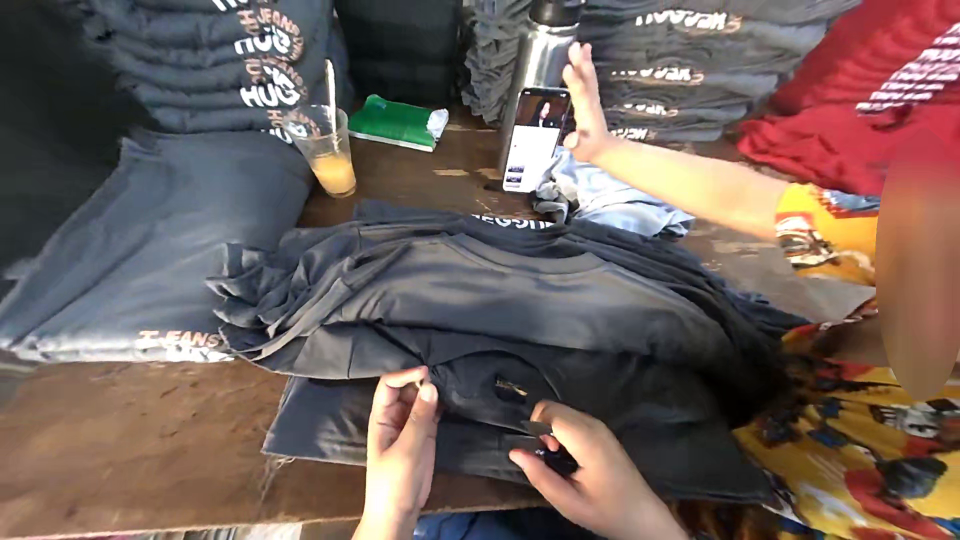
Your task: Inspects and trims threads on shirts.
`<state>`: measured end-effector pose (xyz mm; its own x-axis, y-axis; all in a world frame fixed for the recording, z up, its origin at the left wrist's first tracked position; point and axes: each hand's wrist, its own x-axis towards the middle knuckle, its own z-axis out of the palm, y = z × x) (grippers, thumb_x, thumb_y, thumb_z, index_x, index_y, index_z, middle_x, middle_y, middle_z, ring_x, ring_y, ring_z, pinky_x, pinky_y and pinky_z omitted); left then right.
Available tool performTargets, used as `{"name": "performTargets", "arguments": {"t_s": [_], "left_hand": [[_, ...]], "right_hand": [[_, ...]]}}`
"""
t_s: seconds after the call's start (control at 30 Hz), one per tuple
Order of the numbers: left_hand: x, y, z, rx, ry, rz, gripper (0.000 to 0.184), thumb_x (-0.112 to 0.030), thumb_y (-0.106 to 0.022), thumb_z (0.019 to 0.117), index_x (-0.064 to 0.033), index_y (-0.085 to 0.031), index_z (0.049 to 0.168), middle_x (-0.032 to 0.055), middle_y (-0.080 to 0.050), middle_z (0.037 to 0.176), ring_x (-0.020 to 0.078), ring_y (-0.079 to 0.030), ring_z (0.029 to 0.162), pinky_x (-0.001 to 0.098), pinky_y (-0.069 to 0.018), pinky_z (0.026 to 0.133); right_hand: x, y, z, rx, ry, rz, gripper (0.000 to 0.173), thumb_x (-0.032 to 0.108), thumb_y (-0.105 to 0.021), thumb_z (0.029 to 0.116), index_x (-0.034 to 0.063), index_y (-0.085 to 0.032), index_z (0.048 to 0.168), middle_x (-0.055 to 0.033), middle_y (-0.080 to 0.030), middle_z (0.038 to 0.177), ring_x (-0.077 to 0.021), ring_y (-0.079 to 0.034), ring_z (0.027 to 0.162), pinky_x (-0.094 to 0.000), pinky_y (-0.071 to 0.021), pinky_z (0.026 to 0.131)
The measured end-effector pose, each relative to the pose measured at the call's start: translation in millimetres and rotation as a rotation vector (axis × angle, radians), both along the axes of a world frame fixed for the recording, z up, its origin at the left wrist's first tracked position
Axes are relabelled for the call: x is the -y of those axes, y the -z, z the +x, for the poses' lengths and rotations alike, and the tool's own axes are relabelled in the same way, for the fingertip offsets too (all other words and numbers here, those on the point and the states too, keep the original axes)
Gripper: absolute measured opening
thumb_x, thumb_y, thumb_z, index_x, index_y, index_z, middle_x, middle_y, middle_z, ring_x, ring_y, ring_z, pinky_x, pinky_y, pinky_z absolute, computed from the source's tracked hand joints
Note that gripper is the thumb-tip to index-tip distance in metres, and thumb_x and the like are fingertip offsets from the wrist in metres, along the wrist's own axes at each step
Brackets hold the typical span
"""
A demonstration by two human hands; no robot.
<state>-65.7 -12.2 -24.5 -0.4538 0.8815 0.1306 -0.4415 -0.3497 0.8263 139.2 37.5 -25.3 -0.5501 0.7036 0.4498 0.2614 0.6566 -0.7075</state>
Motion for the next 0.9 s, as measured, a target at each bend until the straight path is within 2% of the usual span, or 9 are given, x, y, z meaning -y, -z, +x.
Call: {"name": "performTargets", "arguments": {"t_s": [0.03,0.1,0.17,0.3,0.37,0.47,0.77,0.83,0.9], "left_hand": [[2,4,1,-0.062,-0.001,0.039,0.022,-0.014,-0.074,0.0924,-0.0208,-0.071,0.113,-0.0050,-0.073,0.105,0.0056,-0.070,0.093,0.0250,-0.0589,0.085],[5,9,5,-0.180,-0.034,0.088,0.036,-0.006,-0.082,0.0824,-0.0211,-0.072,0.113,-0.0051,-0.073,0.112,0.0055,-0.072,0.095,0.0234,-0.0609,0.085],[7,10,10,-0.205,-0.085,0.058,0.035,0.002,-0.082,0.0788,-0.0173,-0.074,0.107,-0.0034,-0.073,0.111,0.0056,-0.072,0.090,0.0229,-0.0619,0.081],[7,9,8,-0.244,-0.094,0.034,0.009,-0.011,-0.074,0.0913,-0.0168,-0.076,0.098,-0.0062,-0.074,0.104,0.0010,-0.069,0.090,0.0180,-0.0585,0.081],[8,11,7,-0.260,-0.072,0.062,0.005,-0.014,-0.072,0.0939,-0.0175,-0.075,0.097,-0.0052,-0.073,0.108,0.0017,-0.069,0.097,0.0186,-0.0580,0.084],[11,11,6,-0.262,-0.051,0.073,0.004,-0.013,-0.074,0.0919,-0.0156,-0.075,0.095,-0.0018,-0.072,0.115,0.0054,-0.068,0.106,0.0206,-0.0578,0.089],[14,11,8,-0.339,-0.078,0.052,0.003,-0.012,-0.075,0.0905,-0.0143,-0.075,0.093,-0.0030,-0.070,0.114,0.0035,-0.067,0.102,0.0185,-0.0584,0.086],[13,9,9,-0.350,-0.099,0.041,0.005,-0.012,-0.073,0.0922,-0.0161,-0.073,0.094,-0.0058,-0.071,0.110,0.0014,-0.068,0.097,0.0175,-0.0586,0.084],[14,9,8,-0.423,-0.140,0.029,0.008,-0.009,-0.071,0.0925,-0.0170,-0.072,0.095,-0.0087,-0.070,0.101,-0.0007,-0.067,0.090,0.0160,-0.0586,0.079]], "right_hand": [[-2,0,-6,-0.014,-0.011,-0.025,0.027,0.032,-0.065,0.0976,0.0063,-0.059,0.091,-0.0023,-0.057,0.076,-0.0027,-0.053,0.067,-0.0151,-0.0455,0.061],[-4,-3,-18,-0.019,-0.020,-0.077,0.028,0.032,-0.063,0.0993,0.0051,-0.059,0.090,-0.0016,-0.056,0.073,-0.0010,-0.052,0.066,-0.0141,-0.0451,0.059],[-2,-14,-26,0.043,-0.001,-0.153,0.032,0.029,-0.061,0.1002,-0.0007,-0.062,0.088,-0.0080,-0.059,0.071,-0.0077,-0.055,0.064,-0.0213,-0.0470,0.059],[4,-21,-32,0.187,0.082,-0.136,0.036,0.032,-0.059,0.1004,-0.0002,-0.065,0.085,-0.0099,-0.060,0.069,-0.0152,-0.059,0.062,-0.0306,-0.0491,0.057],[5,-9,-35,0.199,0.123,0.020,0.033,0.034,-0.058,0.0988,0.0063,-0.059,0.080,-0.0036,-0.053,0.065,-0.0113,-0.052,0.057,-0.0253,-0.0446,0.051],[7,-3,-40,0.223,0.151,0.138,0.030,0.035,-0.057,0.0976,0.0098,-0.058,0.081,-0.0002,-0.051,0.063,-0.0100,-0.051,0.054,-0.0238,-0.0436,0.048],[11,-7,-54,0.331,0.201,0.254,0.028,0.030,-0.049,0.0985,0.0115,-0.061,0.081,0.0013,-0.050,0.054,-0.0145,-0.054,0.045,-0.0312,-0.0416,0.038],[9,-9,-52,0.265,0.170,0.177,0.030,0.031,-0.048,0.1009,0.0092,-0.061,0.084,0.0008,-0.051,0.057,-0.0125,-0.053,0.047,-0.0290,-0.0426,0.041],[7,-11,-50,0.108,0.118,0.039,0.032,0.034,-0.051,0.1042,0.0056,-0.060,0.092,-0.0003,-0.054,0.068,-0.0072,-0.053,0.058,-0.0222,-0.0462,0.052]]}}
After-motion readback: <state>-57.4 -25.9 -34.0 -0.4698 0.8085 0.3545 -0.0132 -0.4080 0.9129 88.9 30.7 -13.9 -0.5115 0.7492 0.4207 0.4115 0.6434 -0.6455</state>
